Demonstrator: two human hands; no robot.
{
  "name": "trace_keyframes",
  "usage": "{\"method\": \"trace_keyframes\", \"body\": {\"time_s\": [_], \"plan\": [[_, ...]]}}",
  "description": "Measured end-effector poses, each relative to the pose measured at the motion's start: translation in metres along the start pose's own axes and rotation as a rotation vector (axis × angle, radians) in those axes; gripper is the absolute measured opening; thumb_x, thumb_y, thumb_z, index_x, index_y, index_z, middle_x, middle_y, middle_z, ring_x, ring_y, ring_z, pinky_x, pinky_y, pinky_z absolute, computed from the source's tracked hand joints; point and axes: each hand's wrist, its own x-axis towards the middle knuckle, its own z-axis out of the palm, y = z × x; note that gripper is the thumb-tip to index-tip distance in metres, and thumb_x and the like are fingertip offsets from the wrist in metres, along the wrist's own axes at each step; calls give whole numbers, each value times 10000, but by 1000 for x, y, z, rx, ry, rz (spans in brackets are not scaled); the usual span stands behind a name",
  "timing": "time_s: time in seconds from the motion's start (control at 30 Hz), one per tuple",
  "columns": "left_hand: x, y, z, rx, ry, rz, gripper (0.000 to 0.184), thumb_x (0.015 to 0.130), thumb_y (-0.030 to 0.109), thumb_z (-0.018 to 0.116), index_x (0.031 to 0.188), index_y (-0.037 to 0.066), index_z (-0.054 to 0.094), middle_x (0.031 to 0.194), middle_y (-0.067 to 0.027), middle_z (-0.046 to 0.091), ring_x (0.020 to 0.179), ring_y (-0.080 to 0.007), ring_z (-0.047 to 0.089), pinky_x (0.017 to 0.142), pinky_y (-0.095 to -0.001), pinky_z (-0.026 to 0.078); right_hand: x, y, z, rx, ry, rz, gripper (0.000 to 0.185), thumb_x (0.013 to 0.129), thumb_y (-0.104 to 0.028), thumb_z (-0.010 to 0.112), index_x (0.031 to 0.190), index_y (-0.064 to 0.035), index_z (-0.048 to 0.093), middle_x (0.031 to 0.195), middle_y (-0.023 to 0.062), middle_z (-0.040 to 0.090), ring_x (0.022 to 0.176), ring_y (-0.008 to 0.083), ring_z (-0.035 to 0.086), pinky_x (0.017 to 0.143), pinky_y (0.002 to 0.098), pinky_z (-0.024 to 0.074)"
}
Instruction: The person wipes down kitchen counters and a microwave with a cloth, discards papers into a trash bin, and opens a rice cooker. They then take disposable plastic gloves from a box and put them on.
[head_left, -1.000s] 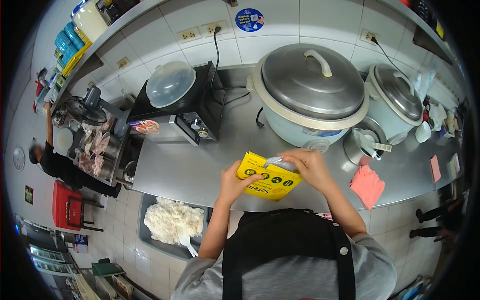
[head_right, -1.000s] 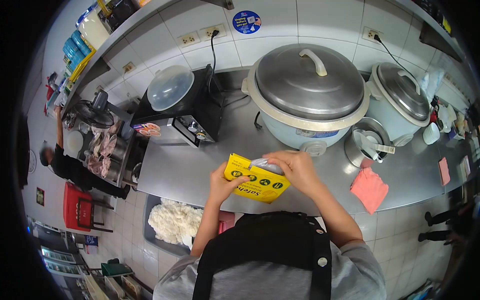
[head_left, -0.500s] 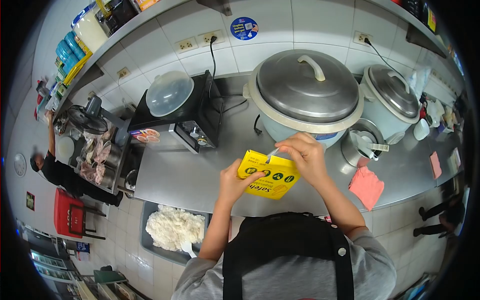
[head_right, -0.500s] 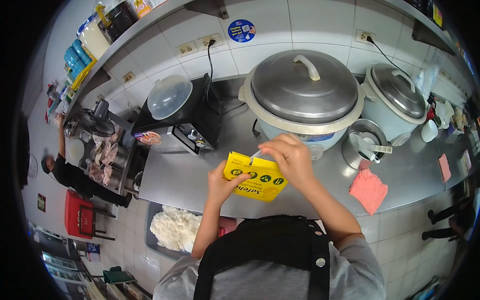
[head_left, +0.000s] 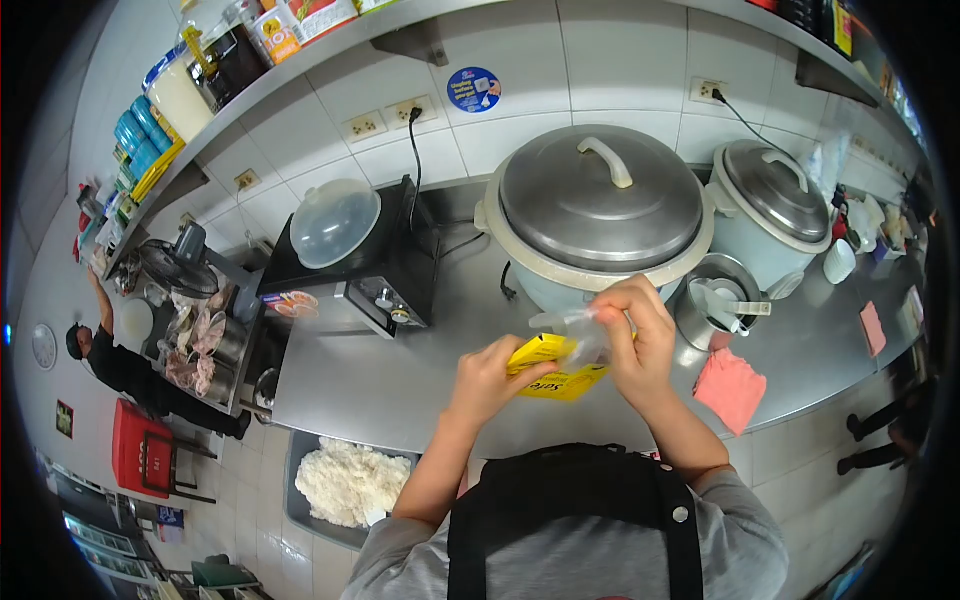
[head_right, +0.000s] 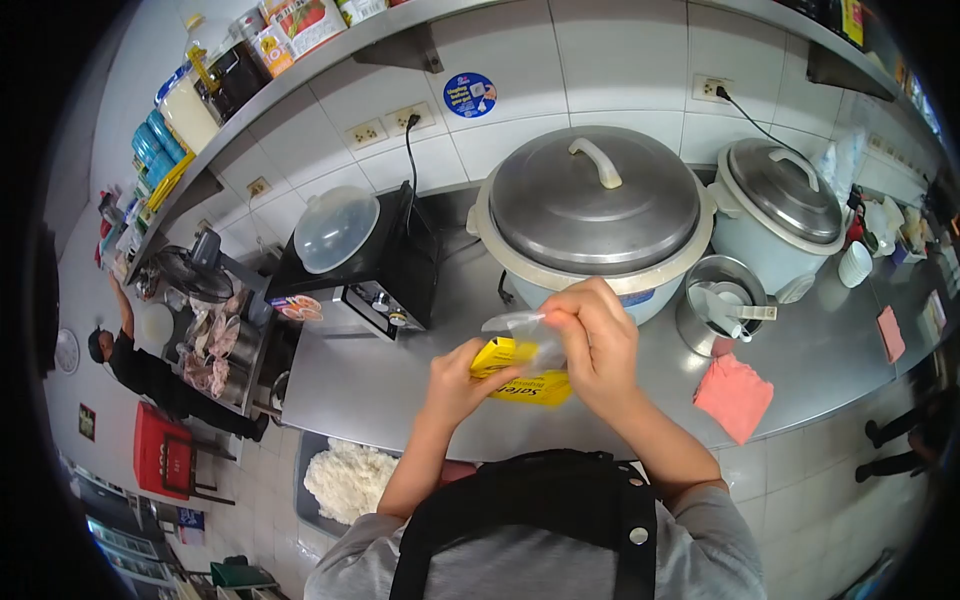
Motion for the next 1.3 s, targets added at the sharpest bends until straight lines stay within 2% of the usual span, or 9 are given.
{"method": "trace_keyframes", "body": {"time_s": [0.23,0.33,0.43,0.5,0.73,0.9,1.03,1.17,1.3], "plan": [[18,-14,11,86,-193,192,363,709,369,777,779,68,588,691,-73,614,566,-229,616,513,-326,483,23,-28,-80,178,750,-282,98,938,-142,517,928,-52,479,857,59,523,701,109,480,613,228,398],[76,12,-39,-127,233,175,276,741,196,797,921,33,666,701,-38,640,627,-153,617,605,-300,505,21,-33,-105,-122,935,-343,146,923,-130,546,1027,-51,480,849,30,473,728,125,494,636,226,407],[165,35,-90,-441,592,57,435,893,109,601,1258,-14,398,1148,-118,531,985,-157,530,852,-286,448,-11,-10,-116,108,833,7,165,943,-116,530,1081,-58,460,915,13,489,754,82,482,639,211,403],[235,25,-116,-600,667,148,420,899,149,558,1256,-5,397,1102,-114,565,943,-181,600,806,-303,498,-10,-11,-105,78,799,94,167,948,-78,518,1102,-55,460,946,3,505,771,51,480,646,190,392],[394,-18,-154,-832,216,-135,613,872,159,566,1339,-127,291,1297,-224,465,1153,-296,499,980,-348,386,-68,19,-114,42,454,485,102,918,-41,553,1016,-29,529,842,0,554,763,55,535,670,196,420],[269,30,-82,-454,565,307,656,862,214,596,1377,-72,307,1424,-204,336,1310,-277,337,1051,-334,300,-78,37,-105,262,510,646,191,926,-79,549,1107,-22,523,860,13,595,772,82,558,696,220,457],[101,42,10,-438,-193,209,827,792,170,712,1450,43,228,1492,-160,233,1353,-286,290,1078,-436,276,-84,69,-92,506,426,803,231,924,-160,571,1123,-51,527,912,30,609,891,111,583,766,246,460],[20,21,72,-617,-230,-238,1001,721,212,801,1465,33,155,1508,-155,176,1386,-289,219,1100,-440,233,-66,61,-69,874,242,1058,281,926,-224,570,1153,-69,509,988,54,625,881,147,603,775,289,482],[-1,19,71,-837,-128,-474,830,790,130,737,1429,26,217,1315,-139,462,1202,-231,460,1012,-380,365,-75,74,-54,1164,-57,951,350,923,-255,567,1211,-72,488,1057,63,617,950,173,592,841,333,466]]}}
